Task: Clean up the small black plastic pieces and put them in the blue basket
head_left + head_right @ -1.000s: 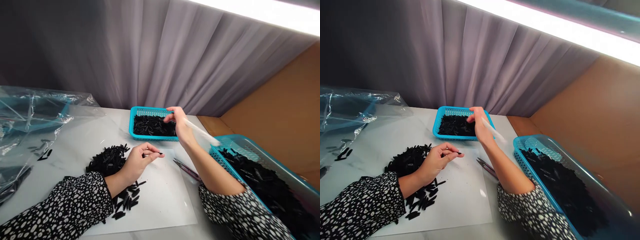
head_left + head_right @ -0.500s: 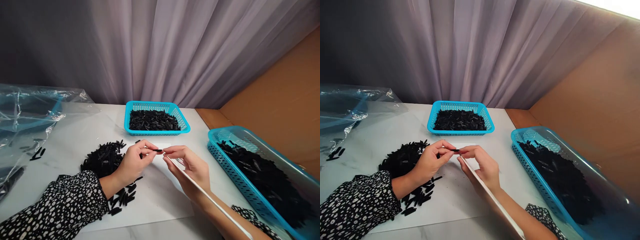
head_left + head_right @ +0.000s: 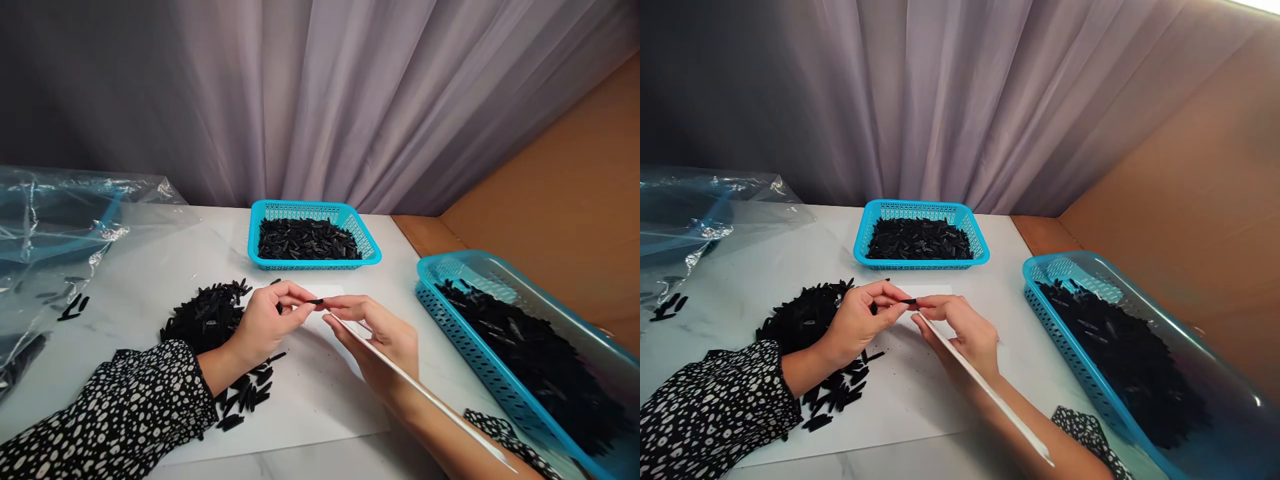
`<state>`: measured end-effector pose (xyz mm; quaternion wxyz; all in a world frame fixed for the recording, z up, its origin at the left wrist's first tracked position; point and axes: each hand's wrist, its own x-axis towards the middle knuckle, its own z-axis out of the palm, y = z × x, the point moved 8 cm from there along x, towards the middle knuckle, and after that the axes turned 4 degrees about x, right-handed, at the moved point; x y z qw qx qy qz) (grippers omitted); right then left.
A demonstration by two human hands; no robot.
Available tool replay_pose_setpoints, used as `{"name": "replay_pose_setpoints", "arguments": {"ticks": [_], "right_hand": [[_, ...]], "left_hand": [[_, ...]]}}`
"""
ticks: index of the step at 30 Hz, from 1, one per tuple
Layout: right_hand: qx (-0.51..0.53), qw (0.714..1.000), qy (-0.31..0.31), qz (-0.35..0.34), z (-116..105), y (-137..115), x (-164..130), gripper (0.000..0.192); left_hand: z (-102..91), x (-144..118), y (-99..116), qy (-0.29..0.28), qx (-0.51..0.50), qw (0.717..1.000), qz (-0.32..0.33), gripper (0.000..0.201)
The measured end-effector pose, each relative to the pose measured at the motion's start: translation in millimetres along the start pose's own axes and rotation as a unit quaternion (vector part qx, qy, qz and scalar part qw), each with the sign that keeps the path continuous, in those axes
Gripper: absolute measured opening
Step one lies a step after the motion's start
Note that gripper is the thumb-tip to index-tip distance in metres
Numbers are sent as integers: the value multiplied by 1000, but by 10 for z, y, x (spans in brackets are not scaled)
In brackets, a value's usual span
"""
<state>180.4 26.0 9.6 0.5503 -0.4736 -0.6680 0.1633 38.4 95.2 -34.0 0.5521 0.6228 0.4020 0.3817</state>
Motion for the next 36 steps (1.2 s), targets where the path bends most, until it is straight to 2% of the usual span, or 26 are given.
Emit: {"name": "replay_pose_setpoints", "arguments": {"ticks": [14, 16, 20, 22, 27, 32, 36], "right_hand": [[-28, 999, -6, -15, 2, -22, 8, 9], [-42, 998, -5, -45, 13, -45, 6, 9], [-78, 985, 2, -152, 51, -155, -26, 12], [-90, 980, 9, -176, 64, -177, -37, 12], [-95, 980, 17, -172, 75, -183, -30, 11], [-133, 971, 27, -199, 67, -244, -44, 12], [-148, 970, 32, -188, 63, -262, -34, 15]], "left_hand": [[-10, 10, 7, 9, 31, 999, 0, 12], [-14, 10, 2, 12, 35, 999, -3, 13], [-21, 7, 9, 15, 35, 999, -1, 14], [-23, 1, 25, 18, 36, 999, 6, 13], [-10, -25, 45, 19, 27, 999, 5, 12], [22, -36, 48, 6, -7, 1000, -13, 14], [27, -37, 53, 2, -12, 1000, -17, 15]]}}
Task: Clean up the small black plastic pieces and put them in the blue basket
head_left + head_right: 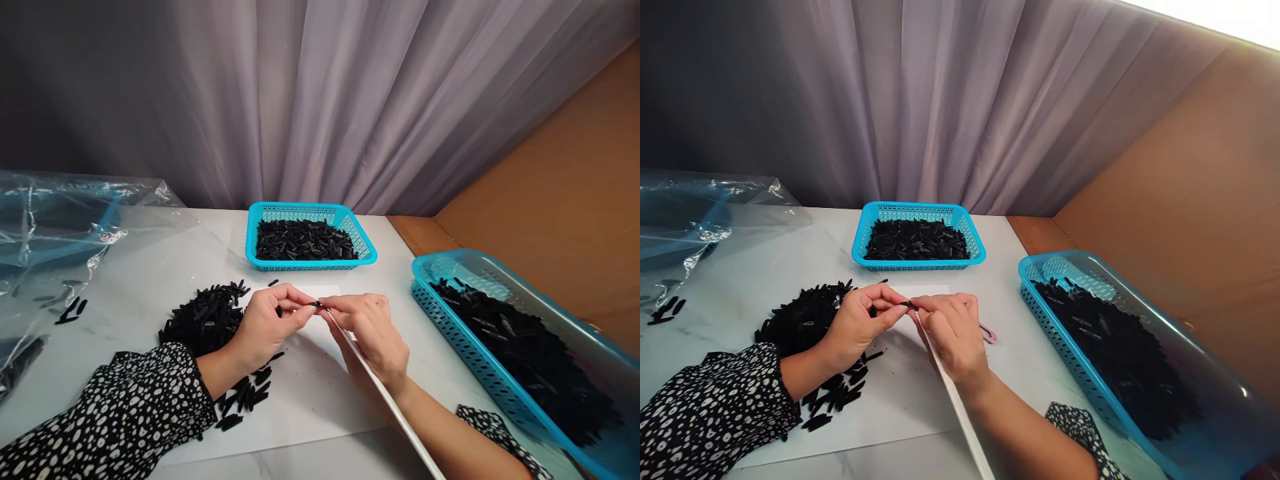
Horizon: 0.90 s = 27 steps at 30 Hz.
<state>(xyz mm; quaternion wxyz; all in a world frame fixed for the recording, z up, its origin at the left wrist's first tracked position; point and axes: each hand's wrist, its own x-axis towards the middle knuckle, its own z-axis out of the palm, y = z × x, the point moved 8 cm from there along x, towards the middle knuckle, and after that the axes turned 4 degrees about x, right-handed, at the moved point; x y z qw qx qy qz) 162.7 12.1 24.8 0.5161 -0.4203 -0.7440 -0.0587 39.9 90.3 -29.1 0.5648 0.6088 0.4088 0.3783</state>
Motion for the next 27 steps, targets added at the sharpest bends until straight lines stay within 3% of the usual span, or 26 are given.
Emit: {"name": "replay_pose_setpoints", "arguments": {"ticks": [9, 16, 19, 22, 27], "right_hand": [[121, 978, 0, 170, 3, 167, -47, 12], [230, 922, -41, 310, 65, 481, -63, 19], [291, 882, -49, 366, 141, 553, -133, 22], [329, 861, -73, 381, 239, 526, -188, 32], [344, 843, -95, 403, 331, 513, -230, 25]], "left_hand": [[-9, -1, -30, -3, 2, 1000, 3, 14], [-6, 9, -27, -10, -40, 999, -30, 21], [9, 8, -18, -15, -35, 999, -26, 20], [7, 1, 0, -16, -16, 1000, -14, 21], [-14, -13, 36, -12, 0, 1000, 3, 20]]}}
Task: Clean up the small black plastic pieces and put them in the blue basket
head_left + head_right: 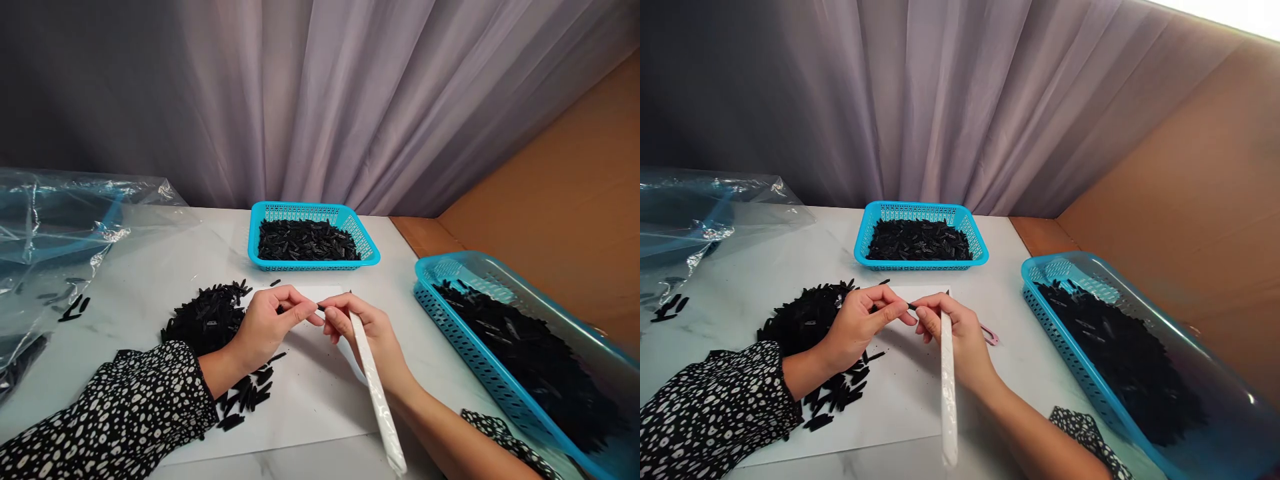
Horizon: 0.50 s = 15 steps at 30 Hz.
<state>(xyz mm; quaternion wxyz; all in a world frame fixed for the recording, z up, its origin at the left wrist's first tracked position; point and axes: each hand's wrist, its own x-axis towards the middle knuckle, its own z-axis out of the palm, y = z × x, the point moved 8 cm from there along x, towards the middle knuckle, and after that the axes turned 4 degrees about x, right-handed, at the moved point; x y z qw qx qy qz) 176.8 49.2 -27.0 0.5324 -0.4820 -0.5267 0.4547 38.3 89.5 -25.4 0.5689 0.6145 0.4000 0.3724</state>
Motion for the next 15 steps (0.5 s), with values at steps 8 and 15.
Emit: {"name": "replay_pose_setpoints", "arguments": {"ticks": [8, 15], "right_hand": [[47, 998, 7, 31, -10, 76, 0, 27], [16, 999, 30, 4, -43, 2, -12, 23]], "left_hand": [[24, -3, 3, -10, -12, 1000, -5, 22], [44, 11, 0, -22, -8, 1000, -5, 22]]}}
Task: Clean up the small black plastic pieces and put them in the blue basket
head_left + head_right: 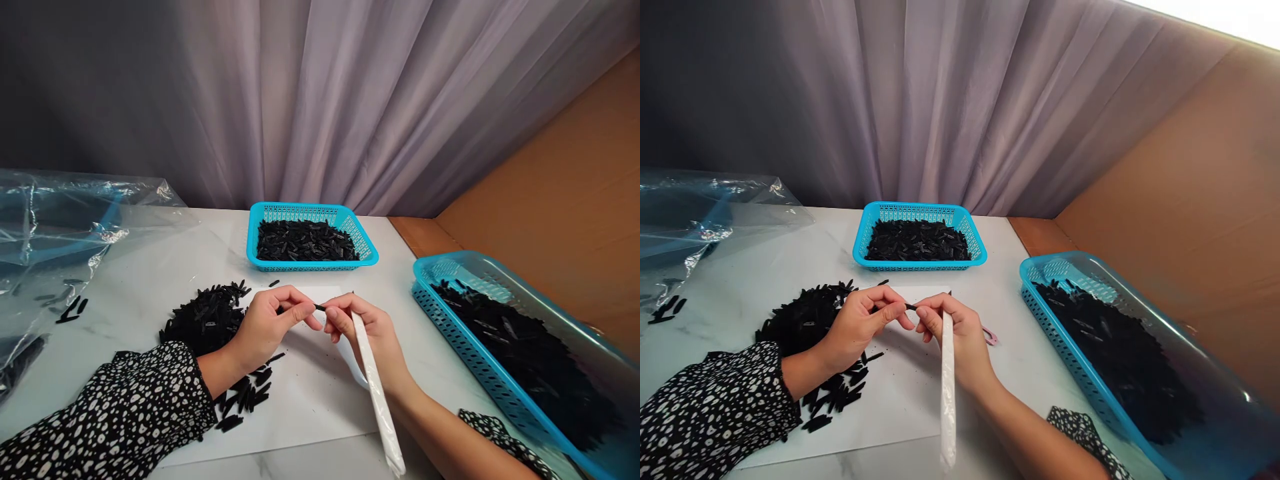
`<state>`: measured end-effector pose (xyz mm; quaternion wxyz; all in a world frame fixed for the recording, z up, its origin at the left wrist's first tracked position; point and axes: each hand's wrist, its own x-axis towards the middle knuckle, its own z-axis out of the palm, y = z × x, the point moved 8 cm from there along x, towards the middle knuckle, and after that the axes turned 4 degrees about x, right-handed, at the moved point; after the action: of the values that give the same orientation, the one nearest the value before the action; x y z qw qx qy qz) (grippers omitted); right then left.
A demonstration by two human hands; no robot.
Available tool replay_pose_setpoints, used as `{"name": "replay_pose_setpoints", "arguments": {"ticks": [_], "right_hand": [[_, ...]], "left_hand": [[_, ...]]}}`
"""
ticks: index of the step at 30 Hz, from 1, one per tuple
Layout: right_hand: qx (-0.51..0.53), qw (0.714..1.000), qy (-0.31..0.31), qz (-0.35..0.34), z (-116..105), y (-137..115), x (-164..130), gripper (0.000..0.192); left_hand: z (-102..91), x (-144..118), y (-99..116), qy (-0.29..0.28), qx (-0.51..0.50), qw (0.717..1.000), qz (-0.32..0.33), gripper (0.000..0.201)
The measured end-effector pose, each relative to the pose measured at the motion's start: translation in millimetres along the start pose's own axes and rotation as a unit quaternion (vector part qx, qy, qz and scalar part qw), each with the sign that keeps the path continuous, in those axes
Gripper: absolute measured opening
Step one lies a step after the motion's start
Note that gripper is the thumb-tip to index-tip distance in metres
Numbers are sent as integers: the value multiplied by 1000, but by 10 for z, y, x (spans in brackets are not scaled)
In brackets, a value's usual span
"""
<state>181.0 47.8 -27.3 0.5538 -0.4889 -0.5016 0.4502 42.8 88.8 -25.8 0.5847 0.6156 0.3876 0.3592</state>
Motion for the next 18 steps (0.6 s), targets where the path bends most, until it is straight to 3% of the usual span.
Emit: {"name": "replay_pose_setpoints", "arguments": {"ticks": [4, 10, 14, 18], "right_hand": [[-37, 998, 15, -44, -16, -101, -26, 17], [-157, 971, 39, -176, -22, -262, -101, 4], [-116, 976, 84, -162, -145, -236, -120, 27], [-162, 973, 37, -163, -98, -353, -150, 41]], "left_hand": [[2, 9, -29, -4, -12, 1000, 2, 19], [-44, 15, -22, 23, 6, 1000, 19, 9], [-64, 24, -24, 41, 1, 999, 16, 7], [-68, 27, -26, 45, -10, 999, 18, 5]]}}
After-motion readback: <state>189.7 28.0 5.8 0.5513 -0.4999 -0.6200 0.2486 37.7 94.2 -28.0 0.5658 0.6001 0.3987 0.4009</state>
